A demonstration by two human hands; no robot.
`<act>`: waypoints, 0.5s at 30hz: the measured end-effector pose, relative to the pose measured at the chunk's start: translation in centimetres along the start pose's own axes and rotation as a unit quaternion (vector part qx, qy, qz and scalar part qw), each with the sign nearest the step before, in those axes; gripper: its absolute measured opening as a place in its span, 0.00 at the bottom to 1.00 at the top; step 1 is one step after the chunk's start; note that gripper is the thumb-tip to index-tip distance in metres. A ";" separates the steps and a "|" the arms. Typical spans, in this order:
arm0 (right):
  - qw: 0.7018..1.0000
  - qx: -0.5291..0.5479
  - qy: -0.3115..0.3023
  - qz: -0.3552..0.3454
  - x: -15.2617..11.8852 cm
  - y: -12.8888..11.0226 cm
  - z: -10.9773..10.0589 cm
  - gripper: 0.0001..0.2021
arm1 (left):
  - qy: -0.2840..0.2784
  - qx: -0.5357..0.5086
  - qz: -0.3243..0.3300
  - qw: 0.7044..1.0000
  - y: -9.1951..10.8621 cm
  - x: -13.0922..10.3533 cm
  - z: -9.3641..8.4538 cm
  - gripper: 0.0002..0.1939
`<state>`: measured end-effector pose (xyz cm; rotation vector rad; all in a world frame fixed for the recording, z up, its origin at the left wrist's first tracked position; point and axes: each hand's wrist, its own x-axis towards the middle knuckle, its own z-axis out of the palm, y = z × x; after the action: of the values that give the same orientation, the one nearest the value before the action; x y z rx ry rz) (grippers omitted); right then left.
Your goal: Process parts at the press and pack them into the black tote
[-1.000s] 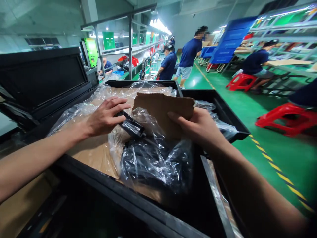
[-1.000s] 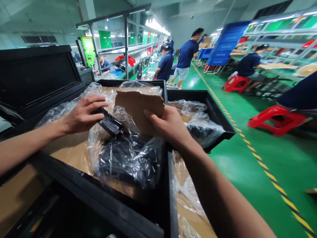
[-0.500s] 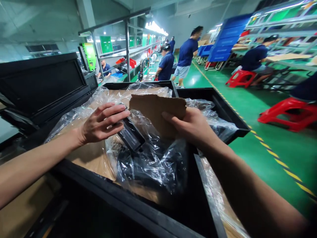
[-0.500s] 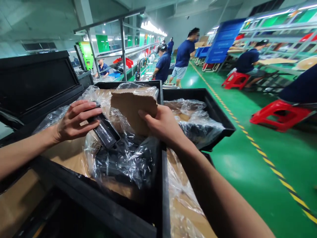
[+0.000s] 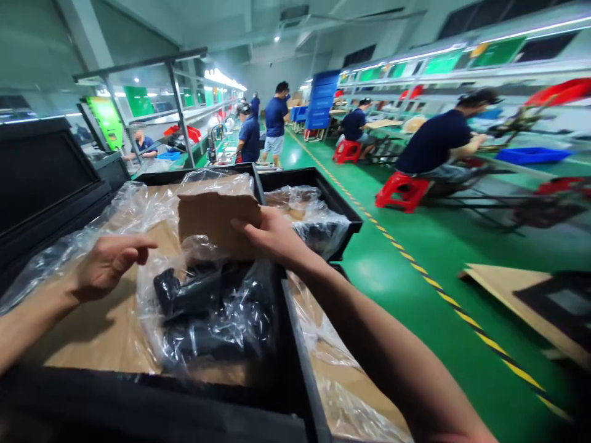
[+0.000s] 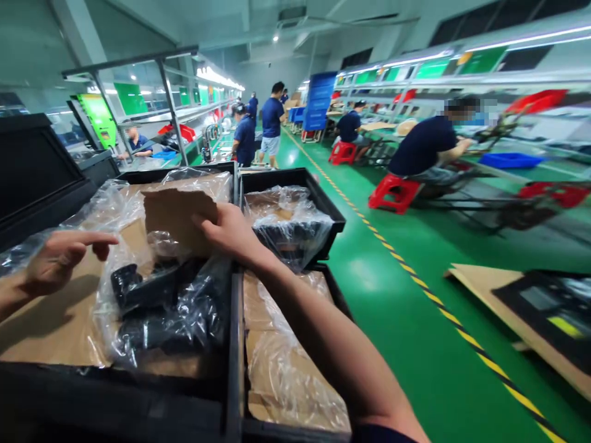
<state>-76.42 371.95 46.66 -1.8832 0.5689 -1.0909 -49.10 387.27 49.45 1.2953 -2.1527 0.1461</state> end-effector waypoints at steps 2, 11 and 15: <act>1.000 -0.001 -0.003 -0.003 -0.1 0.1 0.1 0.11 | 0.007 0.036 0.024 0.999 0.0 0.0 0.1 0.14; 1.000 0.013 -0.002 -0.001 0.0 0.0 -0.2 0.16 | 0.047 0.139 0.127 0.981 1.2 2.3 0.6 0.11; 1.000 0.022 -0.007 -0.008 0.7 0.3 -0.8 0.18 | 0.054 0.163 0.095 0.981 0.6 3.0 0.9 0.16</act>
<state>-76.71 370.88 46.93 -1.8574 0.5195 -1.0917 -51.02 384.96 50.51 1.2188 -2.2180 0.6554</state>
